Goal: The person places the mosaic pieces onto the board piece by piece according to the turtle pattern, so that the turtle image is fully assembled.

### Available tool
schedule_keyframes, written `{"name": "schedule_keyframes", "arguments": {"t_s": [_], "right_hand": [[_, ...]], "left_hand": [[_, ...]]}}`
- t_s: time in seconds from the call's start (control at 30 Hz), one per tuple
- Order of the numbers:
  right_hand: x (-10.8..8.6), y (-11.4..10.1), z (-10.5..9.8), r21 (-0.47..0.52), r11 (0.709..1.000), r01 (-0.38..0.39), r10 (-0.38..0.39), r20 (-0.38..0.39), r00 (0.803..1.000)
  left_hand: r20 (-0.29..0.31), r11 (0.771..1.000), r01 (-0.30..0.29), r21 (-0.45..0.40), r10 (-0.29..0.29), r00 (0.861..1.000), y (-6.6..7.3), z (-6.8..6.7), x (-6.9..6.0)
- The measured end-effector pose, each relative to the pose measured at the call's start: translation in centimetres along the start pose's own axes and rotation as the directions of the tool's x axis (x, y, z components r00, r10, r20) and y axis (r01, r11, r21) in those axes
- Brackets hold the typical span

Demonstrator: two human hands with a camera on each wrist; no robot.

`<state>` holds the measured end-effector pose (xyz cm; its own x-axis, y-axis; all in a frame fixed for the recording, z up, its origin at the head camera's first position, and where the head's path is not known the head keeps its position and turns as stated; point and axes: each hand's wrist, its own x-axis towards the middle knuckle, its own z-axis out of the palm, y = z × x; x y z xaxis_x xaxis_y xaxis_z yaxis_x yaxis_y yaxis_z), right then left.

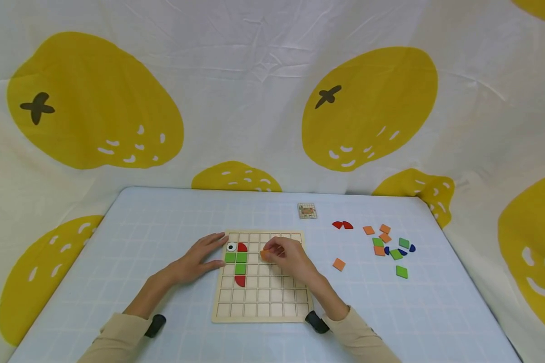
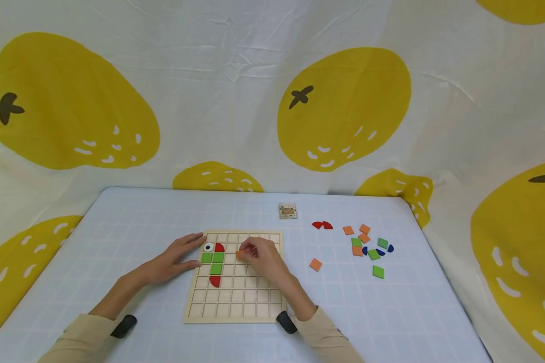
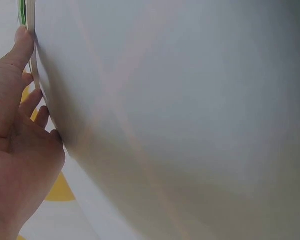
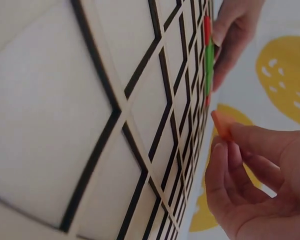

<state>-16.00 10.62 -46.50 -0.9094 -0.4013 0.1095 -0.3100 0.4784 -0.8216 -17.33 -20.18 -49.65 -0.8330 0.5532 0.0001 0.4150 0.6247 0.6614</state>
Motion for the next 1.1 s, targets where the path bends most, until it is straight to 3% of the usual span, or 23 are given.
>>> {"name": "schedule_keyframes", "arguments": {"t_s": [0.7,1.1], "right_hand": [[0.0,-1.0,2.6,-0.002,1.0,0.009,-0.009,0.113,0.994],[0.1,-1.3,2.8,-0.085,0.996,-0.015,0.025,0.111,0.994]], "left_hand": [[0.005,1.0,0.02,-0.005,-0.02,1.0,-0.1,0.1,0.0],[0.0,1.0,0.021,0.004,-0.021,1.0,0.0,0.1,0.0]]}}
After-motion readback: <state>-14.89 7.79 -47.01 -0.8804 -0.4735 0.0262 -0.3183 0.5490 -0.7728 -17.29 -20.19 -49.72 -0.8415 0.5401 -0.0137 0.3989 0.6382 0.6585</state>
